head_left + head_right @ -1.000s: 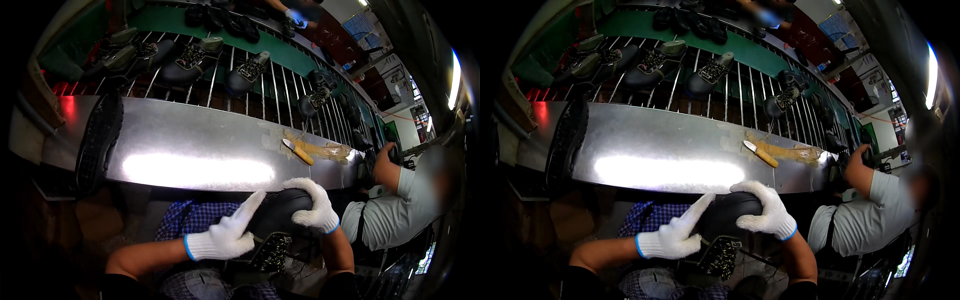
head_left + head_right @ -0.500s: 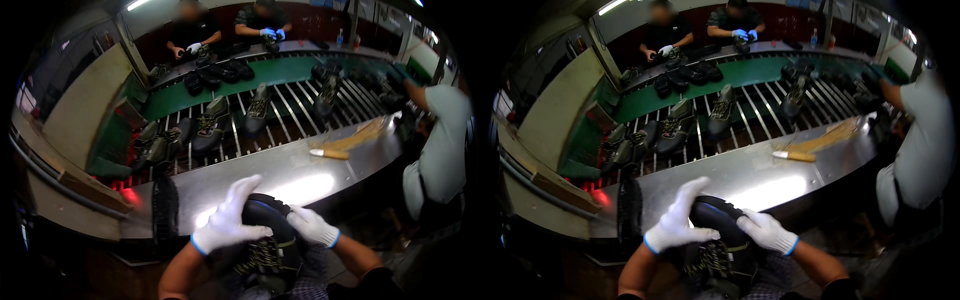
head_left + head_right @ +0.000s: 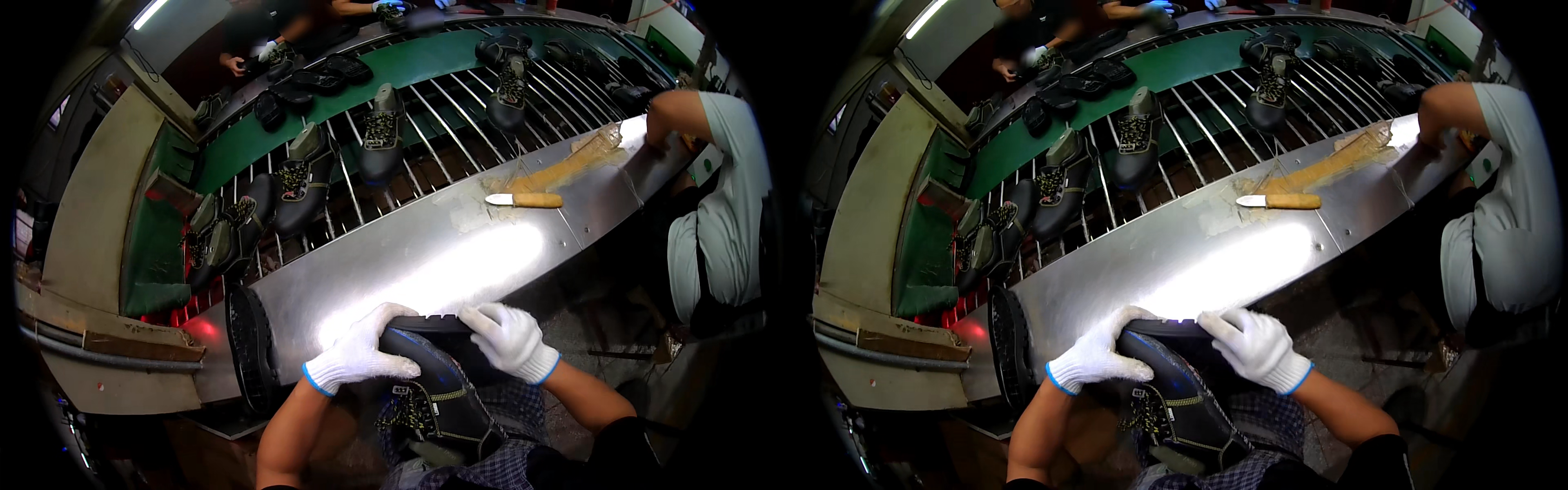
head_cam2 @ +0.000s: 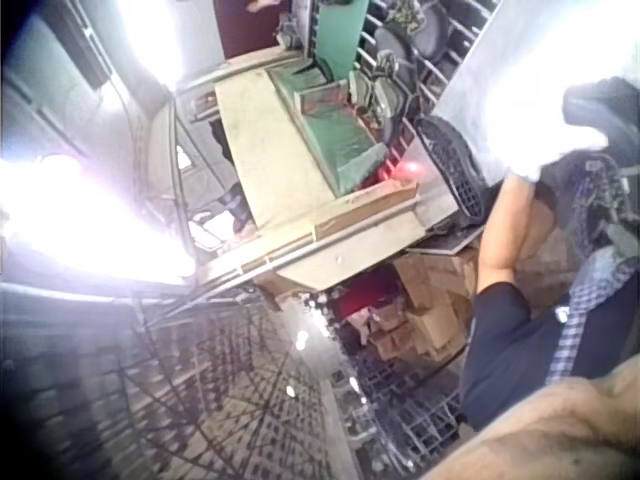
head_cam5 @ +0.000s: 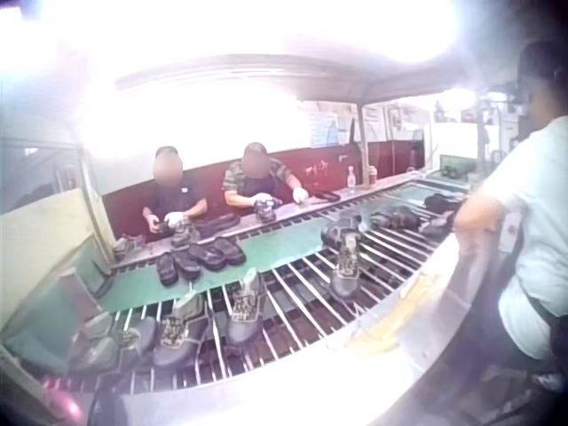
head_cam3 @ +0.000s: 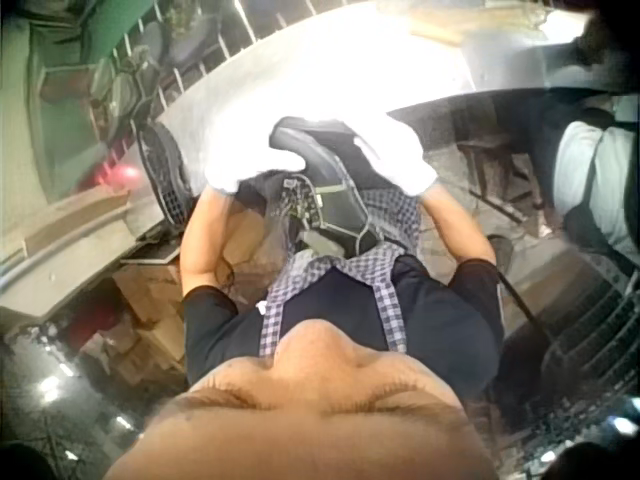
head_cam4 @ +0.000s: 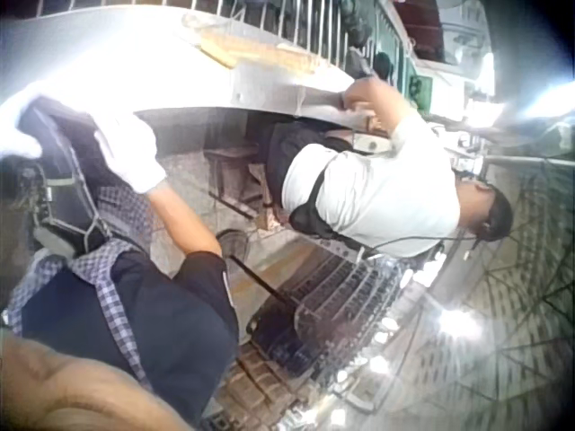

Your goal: The person processes a boot on a conveyor line by applying adhesive or sealant to the sole edge and trimming excess material with a small knife.

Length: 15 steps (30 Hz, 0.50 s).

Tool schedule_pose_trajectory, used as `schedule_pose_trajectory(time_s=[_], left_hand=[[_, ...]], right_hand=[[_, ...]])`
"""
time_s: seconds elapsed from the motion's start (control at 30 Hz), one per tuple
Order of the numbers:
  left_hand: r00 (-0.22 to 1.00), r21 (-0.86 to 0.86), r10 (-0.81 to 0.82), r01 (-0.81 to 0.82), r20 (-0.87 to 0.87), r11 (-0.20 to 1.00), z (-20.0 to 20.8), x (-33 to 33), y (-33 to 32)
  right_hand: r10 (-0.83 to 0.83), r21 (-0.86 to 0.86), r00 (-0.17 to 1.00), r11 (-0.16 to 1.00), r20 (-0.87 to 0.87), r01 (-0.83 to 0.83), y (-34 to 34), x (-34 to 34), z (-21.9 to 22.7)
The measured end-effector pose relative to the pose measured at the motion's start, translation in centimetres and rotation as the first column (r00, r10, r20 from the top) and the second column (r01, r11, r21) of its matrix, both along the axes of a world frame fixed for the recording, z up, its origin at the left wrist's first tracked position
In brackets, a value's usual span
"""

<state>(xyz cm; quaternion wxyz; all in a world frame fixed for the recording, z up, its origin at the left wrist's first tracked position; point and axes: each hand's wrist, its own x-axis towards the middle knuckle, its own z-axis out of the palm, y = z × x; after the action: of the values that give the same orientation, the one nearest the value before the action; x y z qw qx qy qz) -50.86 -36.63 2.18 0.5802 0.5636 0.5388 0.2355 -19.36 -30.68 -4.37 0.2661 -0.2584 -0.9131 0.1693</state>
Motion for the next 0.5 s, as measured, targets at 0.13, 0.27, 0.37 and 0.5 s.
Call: schedule_pose_trajectory(time_s=[0.13,0.27,0.37,0.5], left_hand=[[0.995,0.022,-0.041,0.043,-0.091,0.999,0.4,-0.3,0.6],[0.993,0.08,-0.045,0.054,-0.113,0.995,0.3,-0.7,0.5],[0.988,0.158,-0.023,0.047,-0.15,0.986,0.2,-0.8,-0.3],[0.995,0.277,-0.014,0.042,-0.102,0.96,-1.2,-1.3,-1.0]], right_hand=[[0.01,-0.132,1.0,0.991,0.013,-0.008,1.6,-4.9,2.5],[0.108,-0.53,0.989,0.847,0.102,-0.038,3.6,-6.7,2.3],[0.127,-0.493,0.985,0.869,0.12,-0.052,2.5,-7.1,3.8],[-0.073,-0.402,0.989,0.908,0.128,0.119,-3.2,-4.6,10.3]])
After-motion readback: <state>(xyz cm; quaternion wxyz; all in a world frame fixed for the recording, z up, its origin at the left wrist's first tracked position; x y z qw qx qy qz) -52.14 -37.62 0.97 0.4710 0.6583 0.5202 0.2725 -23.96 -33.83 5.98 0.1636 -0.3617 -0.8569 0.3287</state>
